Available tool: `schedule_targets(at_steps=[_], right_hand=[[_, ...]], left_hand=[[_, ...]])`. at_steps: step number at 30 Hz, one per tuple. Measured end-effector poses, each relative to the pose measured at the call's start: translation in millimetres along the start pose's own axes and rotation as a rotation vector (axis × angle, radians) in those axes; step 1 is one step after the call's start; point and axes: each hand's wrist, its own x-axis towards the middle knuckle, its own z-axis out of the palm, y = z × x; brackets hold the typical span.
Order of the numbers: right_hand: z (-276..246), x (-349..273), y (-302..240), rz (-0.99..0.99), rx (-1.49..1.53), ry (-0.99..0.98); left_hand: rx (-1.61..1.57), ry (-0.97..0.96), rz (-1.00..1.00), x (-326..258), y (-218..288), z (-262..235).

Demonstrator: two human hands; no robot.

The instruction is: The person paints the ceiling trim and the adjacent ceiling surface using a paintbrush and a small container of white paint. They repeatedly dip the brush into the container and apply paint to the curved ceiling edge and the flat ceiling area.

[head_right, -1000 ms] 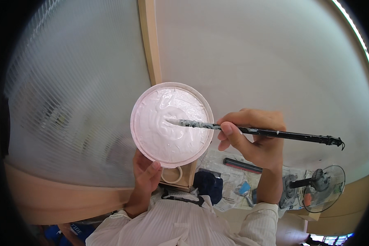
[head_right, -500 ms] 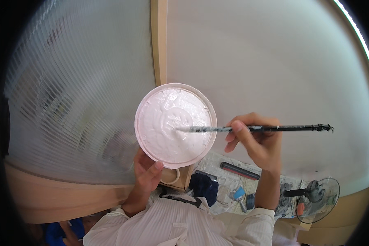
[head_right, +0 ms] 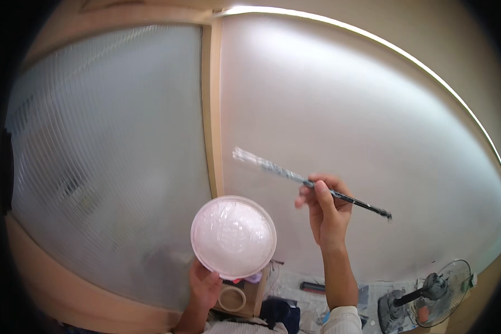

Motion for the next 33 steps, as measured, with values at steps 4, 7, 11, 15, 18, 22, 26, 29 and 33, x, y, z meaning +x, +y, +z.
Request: schedule_targets(at_steps=[4,7,11,15,18,22,26,29,33], right_hand=[[43.5,69.0,-16.2,-0.664,-0.552,-0.149],[63.5,118.8,-19.3,-0.876,-0.748,-0.177],[77.0,157.0,-12.5,-1.018,-0.892,-0.178],[81.8,171.0,-8.2,-1.067,-0.883,-0.184],[87.6,177.0,-6.7,-1.108,-0.887,-0.188],[92.5,186.4,-4.7,-1.13,-0.887,-0.195],[99.2,195.2,-1.3,-1.134,-0.864,-0.203],[99.3,201.7,1.7,-1.133,-0.862,-0.199],[97.3,204.5,0.6,-1.138,-0.886,-0.181]], left_hand=[[-0.022,-0.017,-0.021,-2.1,2.3,-5.5],[0.019,0.002,-0.003,-4.3,-3.2,-10.7],[0.0,0.004,-0.014,-8.2,-7.9,-15.3],[0.001,0.024,-0.026,-10.3,-9.0,-12.4],[-0.011,0.036,-0.036,-11.0,-8.0,-10.3],[-0.009,0.031,-0.037,-8.5,-7.4,-8.6],[-0.002,0.027,-0.025,-9.3,-8.1,-10.1],[0.0,0.027,-0.021,-7.6,-7.0,-5.7],[0.004,0.015,-0.024,-6.5,-3.9,-4.1]])
